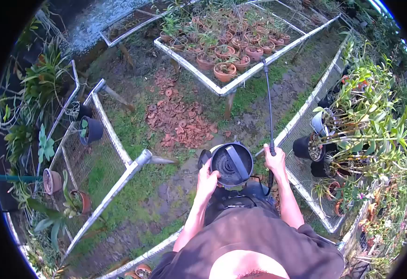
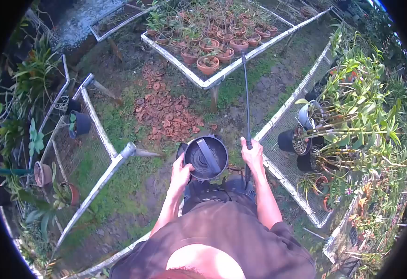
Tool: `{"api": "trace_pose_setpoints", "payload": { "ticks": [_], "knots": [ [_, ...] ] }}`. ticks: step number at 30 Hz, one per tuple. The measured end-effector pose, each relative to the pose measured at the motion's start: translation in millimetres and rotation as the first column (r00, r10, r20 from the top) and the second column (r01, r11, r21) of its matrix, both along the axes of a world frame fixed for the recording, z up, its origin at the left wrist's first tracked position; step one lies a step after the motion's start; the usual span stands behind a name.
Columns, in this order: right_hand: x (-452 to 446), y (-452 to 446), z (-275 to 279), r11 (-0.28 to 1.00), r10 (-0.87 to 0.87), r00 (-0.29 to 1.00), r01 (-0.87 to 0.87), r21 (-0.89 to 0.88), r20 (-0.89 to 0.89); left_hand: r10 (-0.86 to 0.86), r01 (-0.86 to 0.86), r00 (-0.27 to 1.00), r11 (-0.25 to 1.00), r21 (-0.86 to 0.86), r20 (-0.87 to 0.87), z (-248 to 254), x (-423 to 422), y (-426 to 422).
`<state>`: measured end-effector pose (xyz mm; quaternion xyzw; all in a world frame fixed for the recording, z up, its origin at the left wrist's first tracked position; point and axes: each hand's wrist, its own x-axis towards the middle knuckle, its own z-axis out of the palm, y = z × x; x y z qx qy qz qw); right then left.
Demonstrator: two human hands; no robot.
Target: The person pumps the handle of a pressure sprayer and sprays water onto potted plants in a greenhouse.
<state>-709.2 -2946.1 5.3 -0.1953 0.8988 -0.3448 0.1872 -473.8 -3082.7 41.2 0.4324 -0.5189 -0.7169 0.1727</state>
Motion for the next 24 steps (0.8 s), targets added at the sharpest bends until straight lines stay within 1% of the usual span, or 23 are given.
{"api": "trace_pose_setpoints", "payload": {
  "ticks": [1, 2, 3, 5, 8, 9, 10, 11, 14, 17, 18, 21, 23, 24],
  "knots": [
    [-0.2, -18.8, 13.1, 1.0, -0.011, 1.0, 0.011, 0.018, 0.004, -0.026, 0.026, 0.999, 0.999, -0.023, 0.035, 4.1, -2.0, -17.2],
    [4.1, -34.6, 28.5, 1.0, 0.028, 1.0, -0.028, -0.01, 0.0, -0.047, 0.05, 0.997, 0.998, -0.042, 0.059, -0.1, -2.1, -35.9],
    [3.2, -49.7, 28.2, 0.996, 0.074, 0.996, -0.071, 0.044, -0.056, -0.053, 0.057, 0.996, 0.997, -0.06, 0.071, 6.2, -4.5, -54.3],
    [0.3, -81.7, 28.6, 1.0, 0.015, 1.0, -0.015, 0.007, -0.016, -0.056, 0.066, 0.994, 0.993, -0.097, 0.096, 19.7, -11.0, -87.3],
    [-18.4, -136.2, 41.5, 0.98, -0.022, 0.996, 0.004, -0.2, -0.09, -0.001, 0.005, 0.999, 0.996, -0.088, 0.054, 11.7, -20.5, -129.7],
    [-24.7, -156.9, 53.0, 0.974, 0.012, 0.994, -0.036, -0.224, -0.107, 0.024, -0.02, 0.999, 0.996, -0.081, 0.044, 8.8, -24.5, -142.6],
    [-28.7, -176.2, 67.8, 0.967, 0.051, 0.991, -0.079, -0.243, -0.122, 0.038, -0.033, 0.999, 0.989, -0.144, 0.031, -4.1, -26.2, -155.0],
    [-30.6, -190.6, 73.7, 0.959, 0.095, 0.987, -0.126, -0.254, -0.132, 0.037, -0.033, 0.998, 0.995, -0.098, 0.04, 0.9, -28.8, -164.9],
    [-50.0, -229.1, 62.2, 0.918, -0.001, 0.997, -0.029, -0.395, -0.075, 0.042, -0.038, 0.998, 0.996, -0.086, 0.041, 10.5, -39.9, -185.6],
    [-72.3, -229.6, 40.9, 0.942, 0.02, 0.997, -0.043, -0.334, -0.072, 0.084, -0.08, 0.995, 0.995, -0.068, 0.057, 5.4, -44.9, -195.8],
    [-73.2, -221.4, 35.9, 0.956, 0.039, 0.995, -0.063, -0.288, -0.089, 0.068, -0.062, 0.995, 0.995, -0.078, 0.074, 3.0, -43.6, -198.2],
    [-66.3, -194.8, 14.9, 0.943, -0.116, 0.989, 0.081, -0.322, -0.092, 0.013, -0.002, 0.996, 0.993, -0.12, 0.09, -3.5, -53.3, -214.5],
    [-68.2, -174.5, -5.3, 0.911, -0.267, 0.963, 0.243, -0.333, -0.029, -0.052, 0.067, 0.993, 0.987, -0.143, 0.106, -6.4, -59.6, -223.6],
    [-70.1, -167.0, -13.8, 0.88, -0.349, 0.936, 0.31, -0.359, -0.05, -0.085, 0.098, 0.989, 0.989, -0.111, 0.122, -8.0, -64.3, -228.0]
  ]
}}
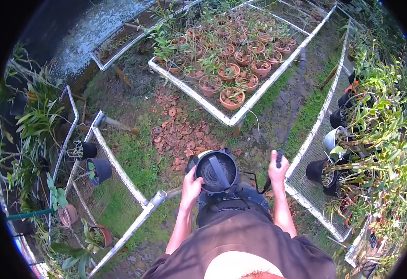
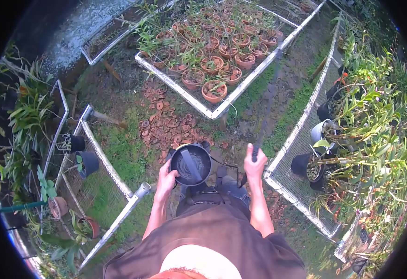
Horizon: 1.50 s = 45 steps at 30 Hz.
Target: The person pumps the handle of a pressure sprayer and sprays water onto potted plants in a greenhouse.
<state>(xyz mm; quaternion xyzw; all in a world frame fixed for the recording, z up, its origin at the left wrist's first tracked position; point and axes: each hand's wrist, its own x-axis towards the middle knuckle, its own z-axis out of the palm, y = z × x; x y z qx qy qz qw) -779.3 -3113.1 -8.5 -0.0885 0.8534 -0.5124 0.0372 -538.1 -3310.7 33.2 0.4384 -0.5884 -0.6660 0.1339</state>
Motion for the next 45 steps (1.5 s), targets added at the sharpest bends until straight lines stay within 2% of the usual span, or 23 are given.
{"api": "trace_pose_setpoints", "payload": {
  "ticks": [3, 5, 7, 8, 10, 14, 15, 17, 19, 21, 23, 27, 28, 30, 32, 35, 36, 39, 41, 44, 45],
  "knots": [
    [-1.8, 17.0, 3.0, 0.994, -0.045, 0.998, 0.041, -0.1, -0.043, -0.11, 0.109, 0.994, 0.993, 0.041, 0.028, 1.2, -19.2, -10.4],
    [3.5, 23.0, 9.7, 0.999, -0.041, 0.994, 0.038, -0.034, -0.099, -0.208, 0.203, 0.975, 0.976, 0.073, 0.071, 7.0, -28.8, -22.1],
    [18.1, 26.9, 11.1, 0.998, -0.064, 0.995, 0.065, 0.009, -0.075, -0.288, 0.282, 0.955, 0.955, 0.09, 0.073, -2.3, -31.0, -35.7],
    [28.9, 24.9, 11.6, 0.995, -0.092, 0.99, 0.097, 0.038, -0.111, -0.308, 0.304, 0.95, 0.95, 0.07, 0.048, -16.7, -29.2, -42.9],
    [56.9, 22.3, 17.4, 0.98, -0.149, 0.972, 0.17, 0.103, -0.179, -0.395, 0.392, 0.917, 0.918, 0.061, 0.051, -14.1, -30.2, -54.1],
    [127.7, 15.7, 6.5, 0.906, -0.405, 0.907, 0.415, 0.086, -0.112, -0.564, 0.562, 0.826, 0.824, 0.069, 0.012, -9.3, -34.3, -75.7],
    [147.4, 19.3, -7.7, 0.867, -0.487, 0.87, 0.492, 0.078, -0.082, -0.615, 0.613, 0.788, 0.785, 0.084, -0.002, -9.5, -36.4, -76.9],
    [185.0, 16.3, 5.2, 0.781, -0.604, 0.784, 0.618, 0.089, -0.143, -0.696, 0.693, 0.718, 0.714, 0.101, -0.008, -8.7, -38.6, -80.1],
    [218.7, 25.2, 11.4, 0.656, -0.719, 0.671, 0.742, 0.139, -0.184, -0.769, 0.762, 0.638, 0.637, 0.118, 0.03, -14.4, -40.9, -80.7],
    [245.1, 30.2, 27.8, 0.477, -0.842, 0.503, 0.863, 0.168, -0.195, -0.839, 0.833, 0.544, 0.54, 0.121, 0.002, -22.2, -43.1, -77.3],
    [275.6, 51.6, 18.7, 0.36, -0.912, 0.388, 0.913, 0.192, -0.135, -0.881, 0.881, 0.47, 0.465, 0.089, -0.046, -21.2, -43.7, -70.0],
    [313.0, 68.5, 35.9, 0.351, -0.93, 0.367, 0.857, 0.377, 0.03, -0.931, 0.928, 0.36, 0.351, 0.128, -0.057, -15.3, -46.4, -51.3],
    [318.4, 72.6, 26.5, 0.356, -0.923, 0.384, 0.846, 0.398, 0.011, -0.937, 0.931, 0.347, 0.338, 0.138, -0.041, -10.4, -47.0, -44.6],
    [320.3, 79.2, 28.0, 0.363, -0.919, 0.395, 0.856, 0.368, -0.012, -0.943, 0.937, 0.326, 0.315, 0.147, -0.057, -9.9, -48.7, -32.3],
    [308.9, 84.2, 60.6, 0.412, -0.89, 0.45, 0.861, 0.3, -0.071, -0.946, 0.938, 0.319, 0.306, 0.165, -0.06, -7.5, -47.3, -16.1],
    [296.0, 105.1, 84.3, 0.356, -0.922, 0.38, 0.909, 0.217, -0.075, -0.95, 0.935, 0.311, 0.3, 0.189, -0.036, 7.0, -46.8, 9.5],
    [295.6, 117.3, 81.9, 0.362, -0.92, 0.381, 0.916, 0.173, -0.092, -0.949, 0.934, 0.313, 0.303, 0.19, -0.027, 10.3, -46.0, 20.7],
    [310.8, 157.6, 53.4, 0.446, -0.882, 0.471, 0.838, 0.315, -0.003, -0.943, 0.932, 0.331, 0.323, 0.167, -0.023, 8.2, -40.1, 55.8],
    [328.9, 177.2, 38.7, 0.551, -0.828, 0.543, 0.738, 0.39, 0.141, -0.934, 0.929, 0.355, 0.348, 0.126, -0.031, -0.2, -36.2, 75.9],
    [346.1, 201.9, 16.6, 0.574, -0.788, 0.614, 0.703, 0.419, 0.049, -0.918, 0.916, 0.394, 0.388, 0.106, -0.044, -4.1, -31.6, 105.4],
    [341.7, 211.5, 31.0, 0.557, -0.805, 0.593, 0.746, 0.364, 0.017, -0.926, 0.921, 0.377, 0.37, 0.12, -0.036, 1.1, -31.8, 114.5]
  ]
}}
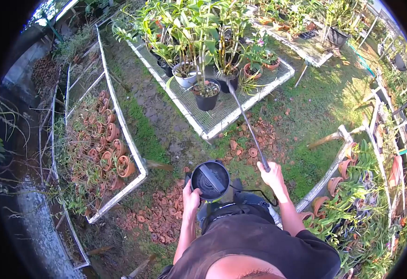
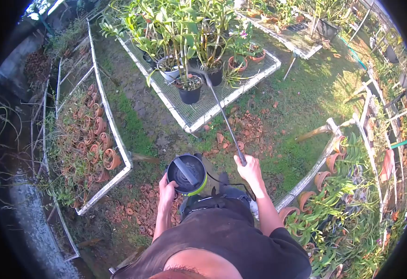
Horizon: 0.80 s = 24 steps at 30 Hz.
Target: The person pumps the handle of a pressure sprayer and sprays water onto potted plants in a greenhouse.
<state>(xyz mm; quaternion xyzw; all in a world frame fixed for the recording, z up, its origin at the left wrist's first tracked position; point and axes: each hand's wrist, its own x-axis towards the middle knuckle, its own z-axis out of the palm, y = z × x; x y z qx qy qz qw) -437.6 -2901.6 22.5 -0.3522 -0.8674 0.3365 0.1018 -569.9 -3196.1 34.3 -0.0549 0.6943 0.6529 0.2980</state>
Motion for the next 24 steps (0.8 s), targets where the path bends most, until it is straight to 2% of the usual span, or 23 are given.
{"api": "trace_pose_setpoints", "payload": {
  "ticks": [2, 5, 6, 10, 11, 14, 16, 17, 18, 20, 24],
  "knots": [
    [-18.5, 20.0, 57.7, 0.998, -0.067, 0.989, 0.064, -0.024, -0.13, -0.044, 0.044, 0.998, 0.999, -0.002, 0.036, 10.3, 1.0, 19.5],
    [-33.0, 65.8, 97.0, 0.979, -0.203, 0.935, 0.192, -0.065, -0.292, -0.04, 0.039, 0.999, 0.997, 0.062, 0.012, 10.9, 4.1, 54.4],
    [-35.6, 76.2, 115.4, 0.98, -0.192, 0.932, 0.2, -0.008, -0.307, -0.043, 0.044, 0.999, 0.996, 0.082, -0.005, 11.3, 4.0, 64.3],
    [-21.6, 96.1, 96.3, 0.992, -0.127, 0.968, 0.12, -0.049, -0.218, -0.07, 0.07, 0.998, 0.991, 0.114, 0.001, 12.0, 5.3, 91.4],
    [-16.1, 100.3, 76.8, 0.995, -0.1, 0.99, 0.101, 0.009, -0.104, -0.067, 0.067, 0.998, 0.99, 0.121, -0.004, 10.7, 5.4, 96.5],
    [-13.0, 108.6, 74.8, 0.994, -0.069, 0.984, 0.081, 0.067, -0.162, -0.075, 0.075, 0.997, 0.988, 0.138, -0.007, 9.9, 7.7, 110.5],
    [-20.9, 116.4, 118.2, 0.985, -0.167, 0.94, 0.168, -0.021, -0.298, -0.101, 0.1, 0.995, 0.985, 0.14, 0.001, 15.8, 6.8, 119.8],
    [-23.1, 125.4, 135.2, 0.98, -0.184, 0.921, 0.201, 0.013, -0.342, -0.114, 0.112, 0.993, 0.982, 0.155, 0.005, 16.8, 6.6, 125.6],
    [-22.7, 137.5, 140.9, 0.966, -0.165, 0.911, 0.227, 0.124, -0.378, -0.129, 0.129, 0.992, 0.979, 0.156, -0.013, 16.6, 6.7, 130.3],
    [-21.8, 143.8, 158.8, 0.955, -0.206, 0.884, 0.275, 0.11, -0.42, -0.157, 0.163, 0.986, 0.973, 0.16, -0.052, 14.2, 5.7, 139.2],
    [-2.4, 144.9, 107.0, 0.974, -0.177, 0.958, 0.204, 0.1, -0.226, -0.152, 0.155, 0.988, 0.979, 0.134, -0.032, 21.7, 10.8, 148.1]
  ]
}}
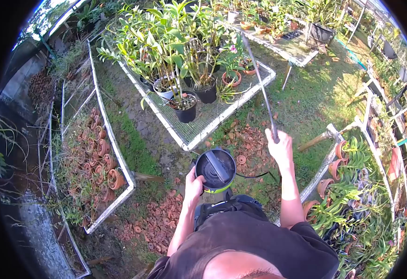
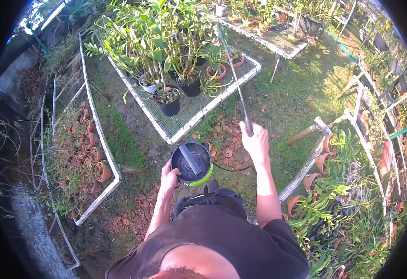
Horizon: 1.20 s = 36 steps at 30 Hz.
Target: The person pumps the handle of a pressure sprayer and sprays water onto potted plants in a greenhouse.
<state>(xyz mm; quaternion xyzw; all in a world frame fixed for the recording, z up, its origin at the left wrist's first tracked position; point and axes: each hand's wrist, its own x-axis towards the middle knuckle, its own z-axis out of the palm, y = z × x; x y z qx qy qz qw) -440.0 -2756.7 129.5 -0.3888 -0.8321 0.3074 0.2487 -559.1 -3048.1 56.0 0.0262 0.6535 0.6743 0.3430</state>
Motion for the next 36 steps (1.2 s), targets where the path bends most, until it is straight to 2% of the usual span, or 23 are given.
{"api": "trace_pose_setpoints", "payload": {
  "ticks": [2, 3, 5, 10, 13, 16, 18, 20, 22, 26, 29, 32, 36],
  "knots": [
    [13.6, -2.7, -48.5, 0.997, -0.011, 0.988, 0.022, -0.071, 0.152, -0.009, 0.009, 1.0, 1.0, -0.016, 0.0, -2.7, 3.3, -1.7],
    [21.1, -2.4, -71.9, 0.999, 0.006, 0.988, 0.003, -0.054, 0.154, -0.014, 0.014, 1.0, 1.0, -0.025, -0.001, -4.5, 4.1, -3.5],
    [29.4, -2.3, -82.3, 0.998, -0.014, 0.991, 0.021, -0.052, 0.13, -0.024, 0.023, 1.0, 0.999, -0.04, -0.017, -14.9, 4.5, -6.6],
    [30.5, 8.3, -9.7, 0.971, -0.223, 0.974, 0.218, -0.099, -0.039, -0.014, 0.015, 1.0, 0.999, -0.03, 0.014, -14.8, 12.0, -4.4],
    [41.6, 18.5, -31.7, 0.982, -0.188, 0.982, 0.188, -0.032, 0.016, -0.036, 0.037, 0.999, 0.998, -0.059, 0.009, -13.6, 15.9, -4.1],
    [56.7, 4.6, -86.3, 0.969, -0.106, 0.965, 0.155, -0.192, 0.241, -0.035, 0.037, 0.999, 0.997, -0.075, 0.023, -15.8, 21.3, -6.0],
    [63.5, -6.5, -109.7, 0.991, -0.071, 0.955, 0.1, -0.085, 0.287, -0.031, 0.033, 0.999, 0.997, -0.072, 0.031, -17.6, 24.0, -5.5],
    [66.7, -4.6, -115.4, 0.986, -0.114, 0.967, 0.139, -0.096, 0.226, -0.03, 0.033, 0.999, 0.997, -0.069, 0.039, -19.4, 27.5, -4.9],
    [63.8, 2.9, -81.7, 0.969, -0.191, 0.971, 0.21, -0.132, 0.146, -0.057, 0.06, 0.997, 0.996, -0.072, 0.045, -18.1, 29.7, -1.3],
    [68.6, 28.4, -72.9, 0.954, -0.295, 0.956, 0.293, -0.068, -0.01, -0.099, 0.099, 0.995, 0.994, -0.045, 0.011, -31.2, 32.2, 6.4],
    [79.5, 25.6, -105.8, 0.963, -0.229, 0.95, 0.253, -0.092, 0.211, -0.102, 0.104, 0.994, 0.991, -0.078, 0.031, -17.7, 34.9, 10.9],
    [88.6, 13.7, -147.3, 0.965, -0.208, 0.931, 0.246, -0.094, 0.299, -0.07, 0.073, 0.996, 0.996, -0.057, 0.054, -19.5, 37.5, 9.0],
    [96.0, 9.9, -155.0, 0.938, -0.198, 0.936, 0.267, -0.223, 0.292, -0.045, 0.048, 0.997, 0.998, -0.048, 0.057, -20.5, 41.1, 6.6]
  ]
}}
